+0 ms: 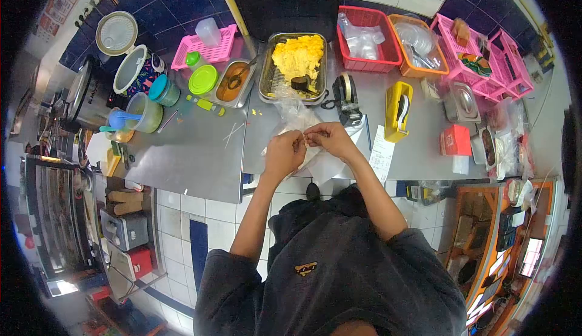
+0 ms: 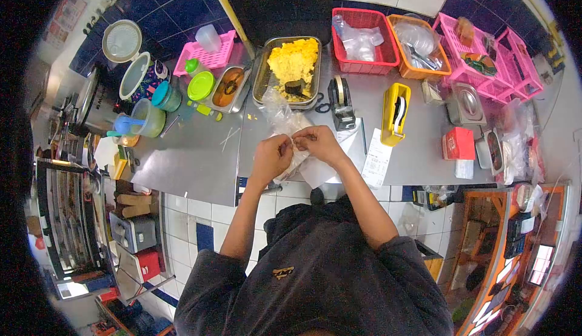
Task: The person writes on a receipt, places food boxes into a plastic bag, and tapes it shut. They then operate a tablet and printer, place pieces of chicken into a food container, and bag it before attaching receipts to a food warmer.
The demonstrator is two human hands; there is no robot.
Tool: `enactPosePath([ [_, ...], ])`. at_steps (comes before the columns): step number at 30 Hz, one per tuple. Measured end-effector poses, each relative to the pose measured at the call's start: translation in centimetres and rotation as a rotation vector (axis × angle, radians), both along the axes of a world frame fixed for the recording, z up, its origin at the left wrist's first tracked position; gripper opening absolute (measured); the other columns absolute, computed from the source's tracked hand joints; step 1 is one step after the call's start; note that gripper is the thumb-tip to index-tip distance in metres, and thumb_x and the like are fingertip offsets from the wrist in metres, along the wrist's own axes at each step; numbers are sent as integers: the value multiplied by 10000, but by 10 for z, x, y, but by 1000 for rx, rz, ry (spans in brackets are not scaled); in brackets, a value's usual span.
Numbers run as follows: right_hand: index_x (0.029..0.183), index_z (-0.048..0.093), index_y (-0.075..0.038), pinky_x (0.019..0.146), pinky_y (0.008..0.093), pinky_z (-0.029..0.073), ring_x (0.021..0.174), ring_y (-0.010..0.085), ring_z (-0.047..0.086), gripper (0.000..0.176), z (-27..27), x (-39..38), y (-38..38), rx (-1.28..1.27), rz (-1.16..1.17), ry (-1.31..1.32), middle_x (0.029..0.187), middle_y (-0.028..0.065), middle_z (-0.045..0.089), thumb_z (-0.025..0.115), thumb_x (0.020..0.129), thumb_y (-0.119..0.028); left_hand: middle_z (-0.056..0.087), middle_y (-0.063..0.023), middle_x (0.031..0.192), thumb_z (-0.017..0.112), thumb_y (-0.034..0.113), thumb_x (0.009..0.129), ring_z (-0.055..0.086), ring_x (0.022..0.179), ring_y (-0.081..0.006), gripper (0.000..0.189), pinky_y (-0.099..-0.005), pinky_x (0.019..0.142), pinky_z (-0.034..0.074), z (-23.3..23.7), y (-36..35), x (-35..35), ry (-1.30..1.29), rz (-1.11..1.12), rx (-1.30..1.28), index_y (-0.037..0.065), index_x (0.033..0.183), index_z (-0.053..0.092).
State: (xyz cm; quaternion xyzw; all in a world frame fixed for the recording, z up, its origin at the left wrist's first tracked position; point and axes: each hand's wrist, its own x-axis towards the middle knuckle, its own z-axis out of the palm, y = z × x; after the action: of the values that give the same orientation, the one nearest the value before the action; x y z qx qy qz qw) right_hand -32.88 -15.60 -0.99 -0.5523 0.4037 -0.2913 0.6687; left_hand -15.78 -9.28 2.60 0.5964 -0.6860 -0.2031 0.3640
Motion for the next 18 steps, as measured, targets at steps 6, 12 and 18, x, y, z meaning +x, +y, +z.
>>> enactPosePath([
  [6,984,727,43,668,258,542,709,118,673,162,3,1,3,-58,-10,102,803,96,720,697,881,-78,644,-144,777,650,88,801,637,671,-355,57,-432,601,497,-9,4,-2,-33,17,-19,44,825,623],
  [12,907,726,49,644,319,534,687,198,686,161,8,4,9,-242,-13,284,761,156,713,707,844,-98,648,-122,882,636,97,866,634,646,-349,70,-430,561,507,-19,11,-4,-79,17,-79,65,921,606],
  [18,851,661,38,694,443,514,741,409,640,98,15,12,29,-618,-102,383,796,220,667,628,827,-50,599,-104,812,635,84,853,612,596,-349,75,-431,515,499,-27,12,-4,-163,-20,-176,76,880,565],
])
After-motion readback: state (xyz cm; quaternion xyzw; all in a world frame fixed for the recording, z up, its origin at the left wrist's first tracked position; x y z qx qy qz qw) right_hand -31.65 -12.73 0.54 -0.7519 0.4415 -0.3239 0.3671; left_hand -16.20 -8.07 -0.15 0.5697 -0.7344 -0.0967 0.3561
